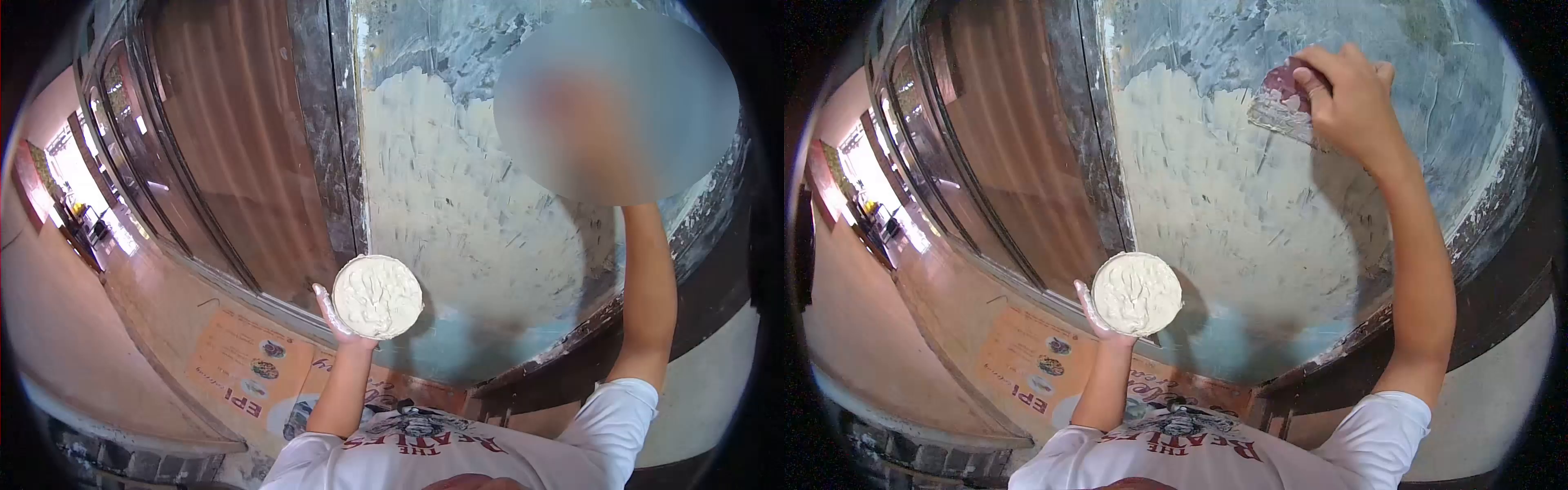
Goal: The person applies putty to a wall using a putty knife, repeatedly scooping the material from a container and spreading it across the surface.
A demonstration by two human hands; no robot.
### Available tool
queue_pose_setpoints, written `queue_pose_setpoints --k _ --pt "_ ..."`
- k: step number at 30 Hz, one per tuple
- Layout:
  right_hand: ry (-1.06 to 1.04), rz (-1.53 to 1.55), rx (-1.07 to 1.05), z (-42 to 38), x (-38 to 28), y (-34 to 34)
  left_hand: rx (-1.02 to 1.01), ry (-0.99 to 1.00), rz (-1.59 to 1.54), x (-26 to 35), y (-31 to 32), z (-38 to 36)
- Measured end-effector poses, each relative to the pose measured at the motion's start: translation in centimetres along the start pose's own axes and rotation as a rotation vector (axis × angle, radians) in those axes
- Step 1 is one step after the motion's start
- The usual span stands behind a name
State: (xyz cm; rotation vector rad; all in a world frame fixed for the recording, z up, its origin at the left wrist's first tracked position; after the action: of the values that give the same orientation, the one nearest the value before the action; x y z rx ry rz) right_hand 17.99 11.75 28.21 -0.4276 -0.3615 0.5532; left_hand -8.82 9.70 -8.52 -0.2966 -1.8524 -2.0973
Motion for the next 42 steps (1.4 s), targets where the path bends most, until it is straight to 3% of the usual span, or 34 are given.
queue_pose_setpoints --k 3,7,8,10,13,17,19,21,23,26,30,35,37,39,42 --pt "0.092 -0.050 0.076 0.4 1.0 -0.5 -0.020 -0.002 -0.016 -0.2 0.1 -0.2" --pt "0.081 0.176 0.226 1.1 3.7 -1.8 0.005 -0.003 0.007 -0.2 0.1 -0.2" --pt "0.082 0.176 0.228 0.8 3.4 -1.6 0.000 -0.002 0.014 -0.2 0.0 -0.2" --pt "0.022 0.036 0.029 0.3 1.5 -0.1 -0.036 0.000 -0.006 -0.2 0.1 -0.1" --pt "-0.011 -0.081 0.061 0.4 0.2 -0.1 -0.038 -0.010 -0.002 -0.2 0.4 -0.3" --pt "0.049 0.105 0.233 1.3 3.1 -2.2 -0.044 -0.008 -0.031 0.1 0.9 -0.4" --pt "0.031 0.127 0.215 0.9 1.8 -1.8 -0.027 0.016 0.007 0.2 0.6 -0.2" --pt "0.014 -0.038 0.048 0.5 0.2 -0.2 -0.046 0.030 0.003 0.2 0.1 -0.1" --pt "0.015 -0.078 0.057 0.8 0.3 0.2 -0.013 -0.013 -0.021 0.0 0.1 -0.2" --pt "0.100 0.036 0.250 1.9 3.1 -1.4 -0.008 0.001 -0.014 0.2 0.6 -0.5" --pt "0.023 0.012 0.121 0.9 0.1 0.1 -0.041 0.012 -0.014 0.4 0.6 -0.6" --pt "0.090 -0.087 0.189 1.4 1.4 -0.2 -0.018 0.013 -0.007 0.7 0.4 -0.9" --pt "0.105 0.124 0.297 1.4 2.7 -1.0 -0.017 0.023 -0.016 0.6 -0.2 -0.9" --pt "0.084 0.132 0.268 0.9 2.4 -0.9 -0.017 0.033 -0.026 0.8 -0.3 -0.9" --pt "0.036 -0.041 0.063 0.0 0.2 -0.1 -0.013 0.039 -0.006 1.0 -0.3 -1.1"
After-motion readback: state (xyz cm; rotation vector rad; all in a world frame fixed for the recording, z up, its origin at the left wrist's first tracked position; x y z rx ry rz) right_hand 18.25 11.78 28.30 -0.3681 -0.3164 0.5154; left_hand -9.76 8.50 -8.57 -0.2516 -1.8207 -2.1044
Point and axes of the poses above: each hand's wrist, its own z-axis towards the middle knuckle, its own y-axis out of the palm, x = y × z, the point moved 6 cm from there along z, towards the middle knuckle, and after that the axes turned 12 degrees about z, right-handed, at the moved point
